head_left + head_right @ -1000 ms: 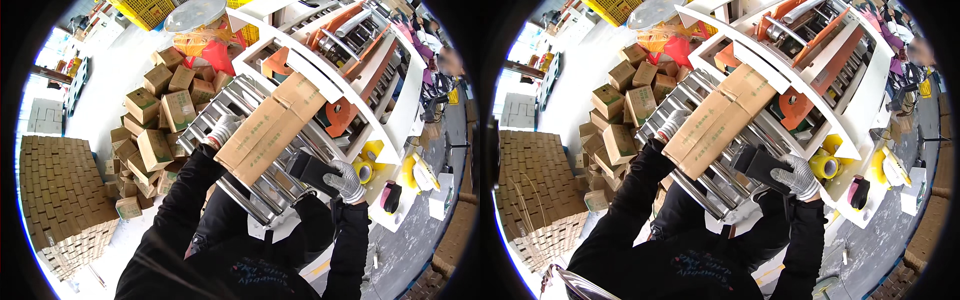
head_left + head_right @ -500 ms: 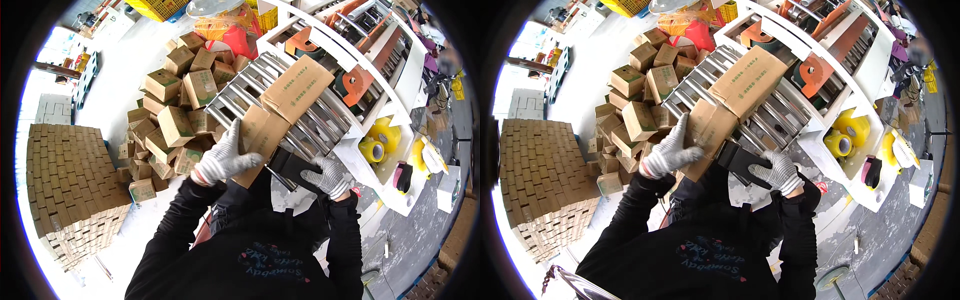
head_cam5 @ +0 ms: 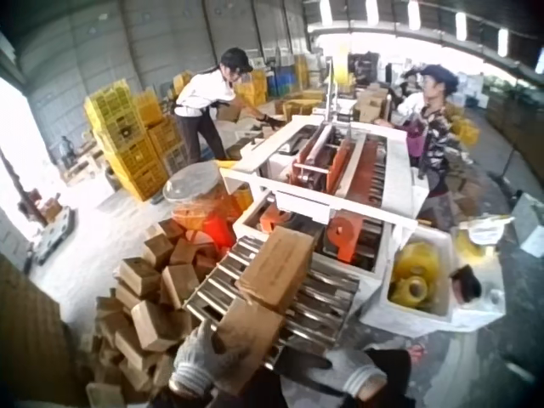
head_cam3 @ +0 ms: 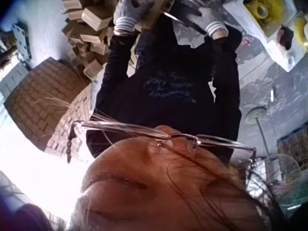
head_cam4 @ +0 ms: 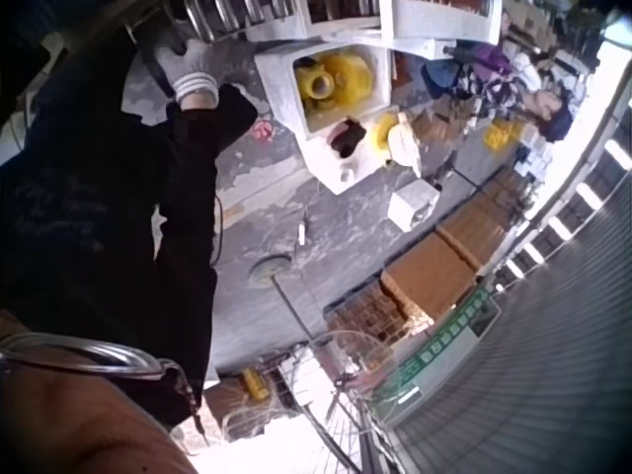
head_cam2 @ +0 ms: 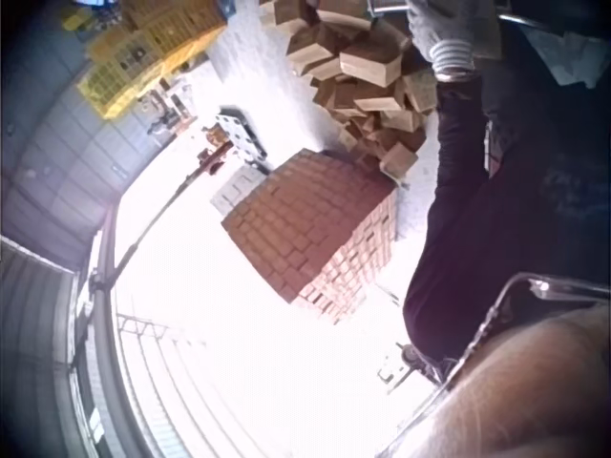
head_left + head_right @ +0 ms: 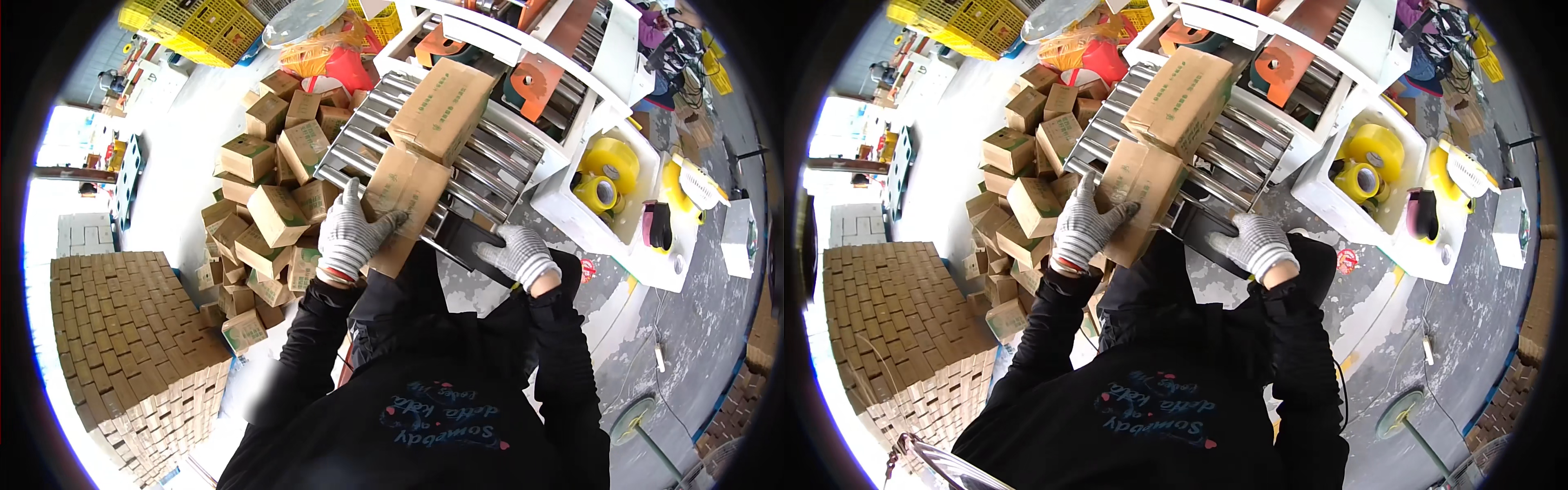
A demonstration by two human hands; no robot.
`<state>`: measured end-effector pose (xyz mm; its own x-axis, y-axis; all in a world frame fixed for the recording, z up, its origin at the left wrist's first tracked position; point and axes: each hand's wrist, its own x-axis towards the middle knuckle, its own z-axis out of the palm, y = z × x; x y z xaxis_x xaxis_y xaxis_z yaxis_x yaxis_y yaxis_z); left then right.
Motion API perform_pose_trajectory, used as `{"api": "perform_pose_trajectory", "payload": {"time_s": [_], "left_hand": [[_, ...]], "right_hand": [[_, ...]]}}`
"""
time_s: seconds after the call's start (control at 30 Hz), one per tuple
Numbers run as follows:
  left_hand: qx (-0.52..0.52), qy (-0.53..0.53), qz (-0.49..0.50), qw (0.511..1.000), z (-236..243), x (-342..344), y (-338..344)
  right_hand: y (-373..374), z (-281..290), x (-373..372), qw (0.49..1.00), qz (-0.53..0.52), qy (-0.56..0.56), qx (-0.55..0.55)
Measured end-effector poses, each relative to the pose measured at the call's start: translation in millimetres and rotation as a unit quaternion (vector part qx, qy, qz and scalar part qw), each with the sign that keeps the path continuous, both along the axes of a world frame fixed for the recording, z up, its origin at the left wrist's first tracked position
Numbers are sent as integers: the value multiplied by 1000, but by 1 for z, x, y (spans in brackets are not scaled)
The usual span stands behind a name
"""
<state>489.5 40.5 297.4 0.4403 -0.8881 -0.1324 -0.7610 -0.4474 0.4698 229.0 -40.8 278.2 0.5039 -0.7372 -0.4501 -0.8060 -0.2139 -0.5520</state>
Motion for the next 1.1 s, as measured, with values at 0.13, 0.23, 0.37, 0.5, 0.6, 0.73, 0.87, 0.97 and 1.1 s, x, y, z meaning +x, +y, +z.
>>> {"api": "perform_pose_trajectory", "payload": {"time_s": [0.13, 0.23, 0.37, 0.5, 0.6, 0.73, 0.87, 0.97, 1.1], "left_hand": [[115, -207, 25, 971, 23, -76, -25], [52, -131, 23, 990, 20, -61, -26], [-63, -131, 42, 988, 26, -60, 4], [-170, -129, 76, 974, 56, 6, 60], [-34, -241, 226, 943, 63, 74, 76], [-224, -191, 91, 951, 21, 105, 75], [-21, 547, -62, 835, 33, 34, 37], [28, 632, -59, 772, 28, 14, 25], [-62, 737, -71, 669, 1, 10, 14]], "right_hand": [[0, 6, 23, 999, -36, 32, 0], [-3, 5, 22, 983, -85, -99, 129], [3, -17, 10, 980, -129, -63, 139], [35, -24, 4, 908, -169, -281, 261], [45, 8, 13, 883, -143, -396, 206], [46, 9, 23, 892, -84, -396, 200], [46, 40, 25, 904, -74, -362, 217], [41, 41, 22, 922, -38, -339, 184], [22, 49, 21, 937, -12, -307, 165]]}}
